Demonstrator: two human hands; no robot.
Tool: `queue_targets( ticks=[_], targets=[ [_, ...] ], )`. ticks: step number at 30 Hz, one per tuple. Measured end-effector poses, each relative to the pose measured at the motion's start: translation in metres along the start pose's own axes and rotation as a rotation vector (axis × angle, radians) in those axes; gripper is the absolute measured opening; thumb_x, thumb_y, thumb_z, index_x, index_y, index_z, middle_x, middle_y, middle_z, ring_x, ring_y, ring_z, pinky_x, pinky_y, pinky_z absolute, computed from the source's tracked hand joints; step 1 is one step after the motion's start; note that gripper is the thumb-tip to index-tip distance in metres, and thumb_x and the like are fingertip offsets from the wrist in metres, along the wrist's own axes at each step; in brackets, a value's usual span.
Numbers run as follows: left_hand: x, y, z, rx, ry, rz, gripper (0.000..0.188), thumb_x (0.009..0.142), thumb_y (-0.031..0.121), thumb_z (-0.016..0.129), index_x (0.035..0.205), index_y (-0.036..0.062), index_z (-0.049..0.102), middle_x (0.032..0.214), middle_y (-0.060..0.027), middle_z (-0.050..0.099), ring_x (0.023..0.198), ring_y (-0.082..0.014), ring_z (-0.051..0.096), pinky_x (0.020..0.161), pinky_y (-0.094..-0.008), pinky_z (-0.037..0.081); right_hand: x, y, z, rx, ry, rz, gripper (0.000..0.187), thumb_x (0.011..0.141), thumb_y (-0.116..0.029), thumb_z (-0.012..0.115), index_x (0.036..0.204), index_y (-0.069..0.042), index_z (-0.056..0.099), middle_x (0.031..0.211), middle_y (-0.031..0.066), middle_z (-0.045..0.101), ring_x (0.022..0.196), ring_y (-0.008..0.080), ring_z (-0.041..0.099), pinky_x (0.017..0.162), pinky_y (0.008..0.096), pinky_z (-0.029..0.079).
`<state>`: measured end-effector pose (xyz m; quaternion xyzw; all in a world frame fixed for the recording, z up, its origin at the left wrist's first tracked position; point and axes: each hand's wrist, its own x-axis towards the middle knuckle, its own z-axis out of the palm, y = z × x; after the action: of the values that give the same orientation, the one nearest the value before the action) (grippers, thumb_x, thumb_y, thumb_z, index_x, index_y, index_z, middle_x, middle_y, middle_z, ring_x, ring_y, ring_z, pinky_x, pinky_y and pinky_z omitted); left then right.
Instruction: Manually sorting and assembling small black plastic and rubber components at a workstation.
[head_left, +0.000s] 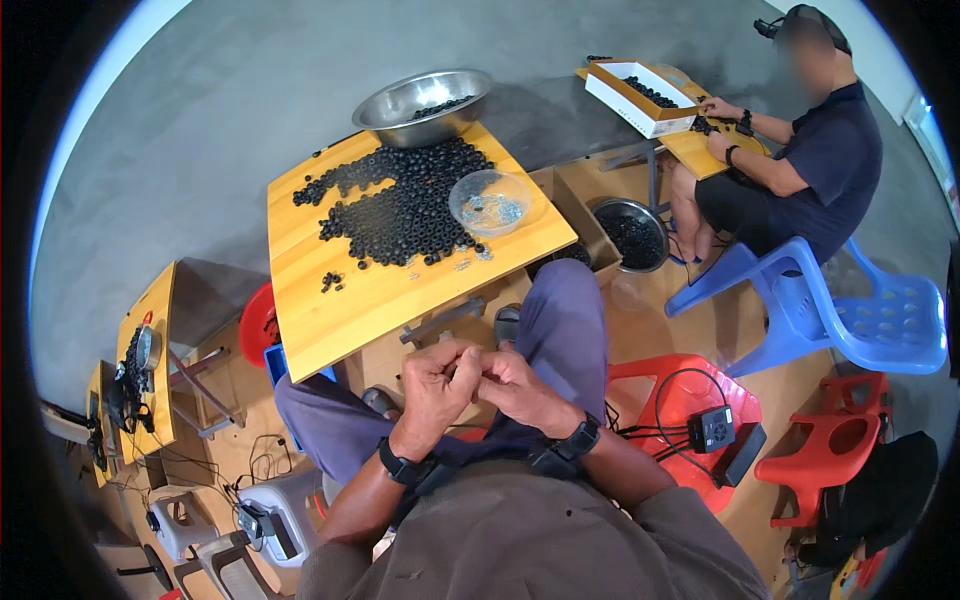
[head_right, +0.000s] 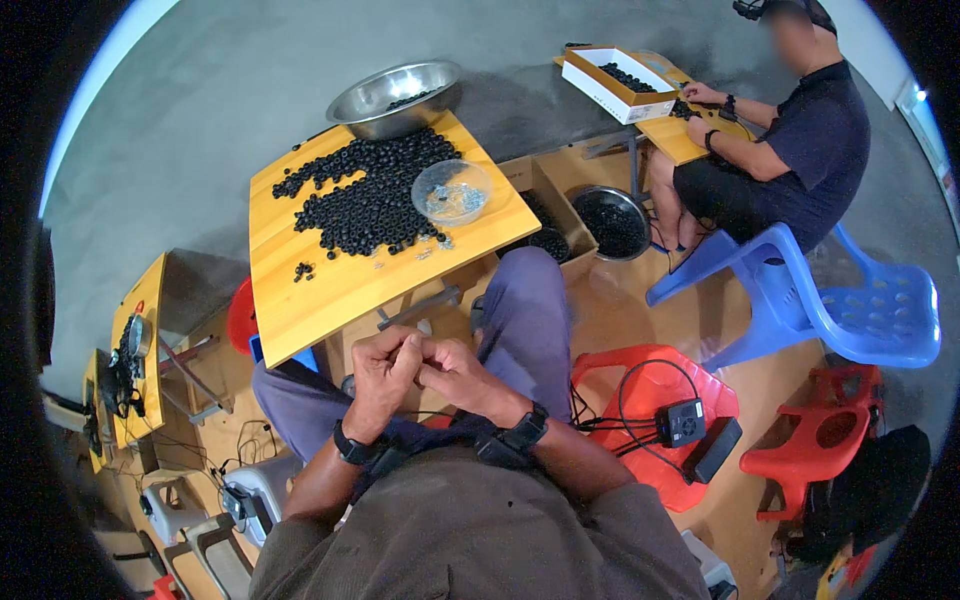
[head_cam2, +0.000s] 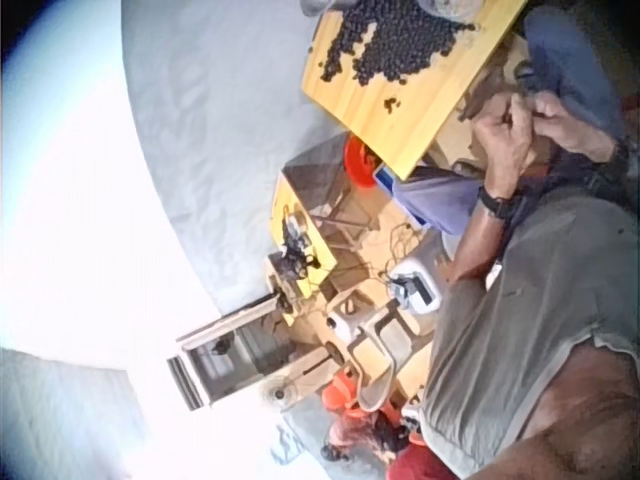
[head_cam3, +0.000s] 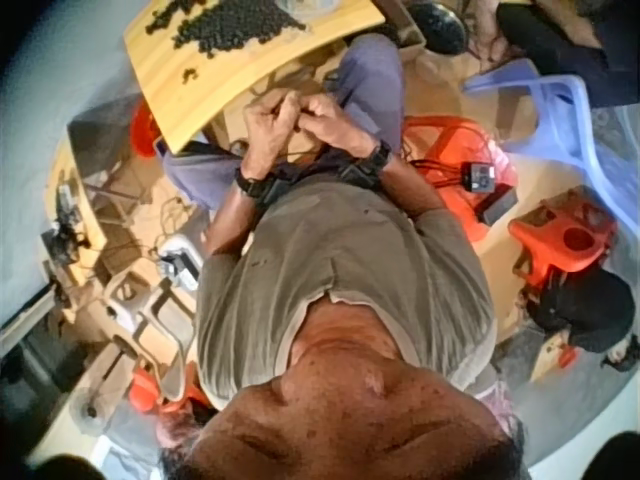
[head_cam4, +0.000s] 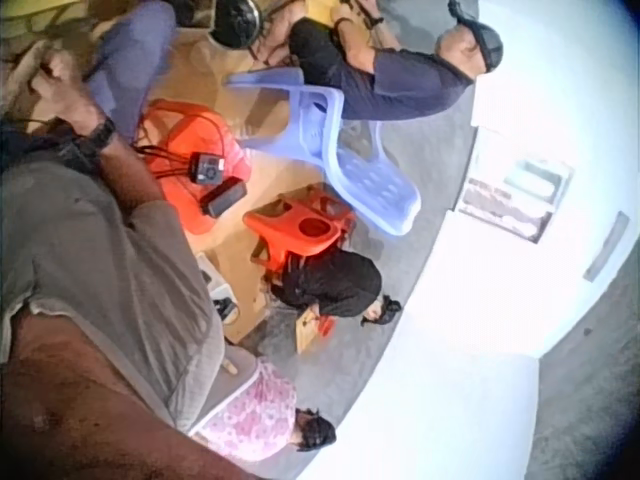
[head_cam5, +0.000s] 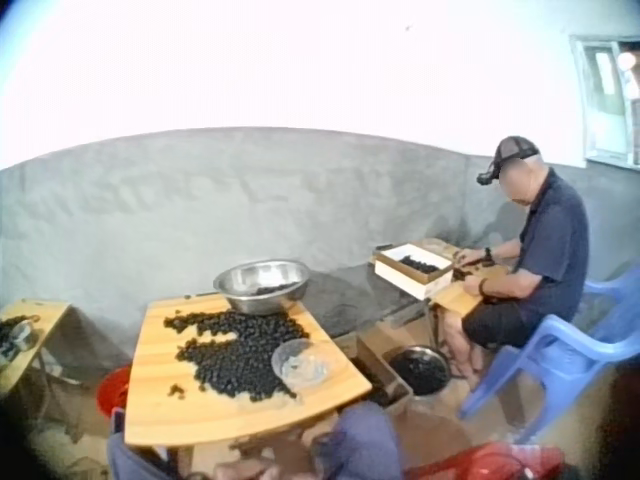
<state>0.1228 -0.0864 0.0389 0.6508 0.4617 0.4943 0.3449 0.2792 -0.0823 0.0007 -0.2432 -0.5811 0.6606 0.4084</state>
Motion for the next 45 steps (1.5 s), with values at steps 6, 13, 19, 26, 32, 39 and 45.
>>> queue_targets(
  ticks=[6, 13, 19, 26, 32, 39, 45],
  targets=[
    [0.015, -0.007, 0.008, -0.101, -0.156, -0.113, 0.024, 0.096, 0.015, 0.067, 0.11, -0.005, 0.067, 0.08, -0.0053, 0.067, 0.074, -0.0068, 0.059, 0.067, -0.0256, 0.049, -0.001, -0.02, -0.033, 0.081, 0.247, 0.107, 0.02, 0.101, -0.016, 0.059, 0.111, -0.003, 0.069, 0.091, -0.0057, 0.061, 0.078, 0.0025, 0.051, 0.068, 0.0213, 0.044],
    [-0.007, -0.027, -0.021, -0.121, -0.157, -0.352, 0.018, 0.096, 0.01, 0.07, 0.105, -0.0044, 0.07, 0.079, -0.0019, 0.068, 0.073, -0.0064, 0.059, 0.065, -0.0242, 0.049, 0.007, -0.041, -0.17, -0.225, 0.887, -0.084, 0.014, 0.1, -0.019, 0.063, 0.103, -0.01, 0.074, 0.075, -0.0119, 0.051, 0.065, -0.0018, 0.041, 0.057, 0.0187, 0.032],
    [0.003, -0.039, -0.047, 0.053, -0.139, -0.264, 0.013, 0.094, 0.01, 0.071, 0.094, -0.0026, 0.072, 0.075, 0.0005, 0.066, 0.069, -0.0059, 0.056, 0.061, -0.0245, 0.047, 0.047, -0.03, -0.284, -0.423, 0.961, 0.038, 0.026, 0.097, -0.024, 0.068, 0.114, -0.005, 0.074, 0.092, -0.0064, 0.067, 0.078, 0.0021, 0.055, 0.067, 0.0227, 0.044],
    [0.033, -0.098, -0.13, 0.302, 0.258, -0.353, 0.014, 0.09, 0.01, 0.072, 0.092, -0.0035, 0.074, 0.078, -0.0066, 0.072, 0.072, -0.0092, 0.064, 0.066, -0.0272, 0.051, 0.076, -0.006, -0.294, -0.396, 0.978, 0.209, 0.042, 0.096, -0.024, 0.069, 0.128, 0.002, 0.065, 0.087, -0.0006, 0.063, 0.071, 0.008, 0.055, 0.06, 0.0231, 0.044],
    [0.09, -0.14, -0.157, 0.674, 0.274, -0.063, 0.016, 0.08, 0.013, 0.076, 0.09, 0.0004, 0.074, 0.077, -0.0133, 0.069, 0.067, -0.0276, 0.066, 0.066, -0.038, 0.055, 0.057, 0.024, -0.197, -0.373, 0.905, 0.0, 0.026, 0.099, -0.013, 0.065, 0.121, 0.0, 0.069, 0.093, -0.0024, 0.065, 0.076, 0.0042, 0.055, 0.067, 0.0198, 0.045],
    [0.129, -0.166, -0.134, 0.967, 0.218, -0.087, 0.022, 0.08, 0.023, 0.076, 0.092, 0.004, 0.076, 0.082, -0.0132, 0.069, 0.072, -0.032, 0.068, 0.067, -0.0421, 0.055, 0.057, 0.029, -0.173, -0.512, 0.94, -0.06, 0.02, 0.099, -0.009, 0.063, 0.115, 0.0, 0.071, 0.095, -0.0041, 0.065, 0.083, 0.0037, 0.054, 0.077, 0.0196, 0.044],
    [0.111, -0.15, -0.128, 0.743, 0.21, -0.075, 0.019, 0.079, 0.016, 0.077, 0.093, 0.0033, 0.075, 0.079, -0.0106, 0.066, 0.067, -0.0265, 0.064, 0.063, -0.0377, 0.051, 0.057, 0.023, -0.145, -0.545, 0.894, -0.079, 0.015, 0.098, -0.009, 0.065, 0.108, -0.001, 0.073, 0.09, -0.0032, 0.068, 0.078, 0.004, 0.056, 0.072, 0.0201, 0.045]
  ],
)
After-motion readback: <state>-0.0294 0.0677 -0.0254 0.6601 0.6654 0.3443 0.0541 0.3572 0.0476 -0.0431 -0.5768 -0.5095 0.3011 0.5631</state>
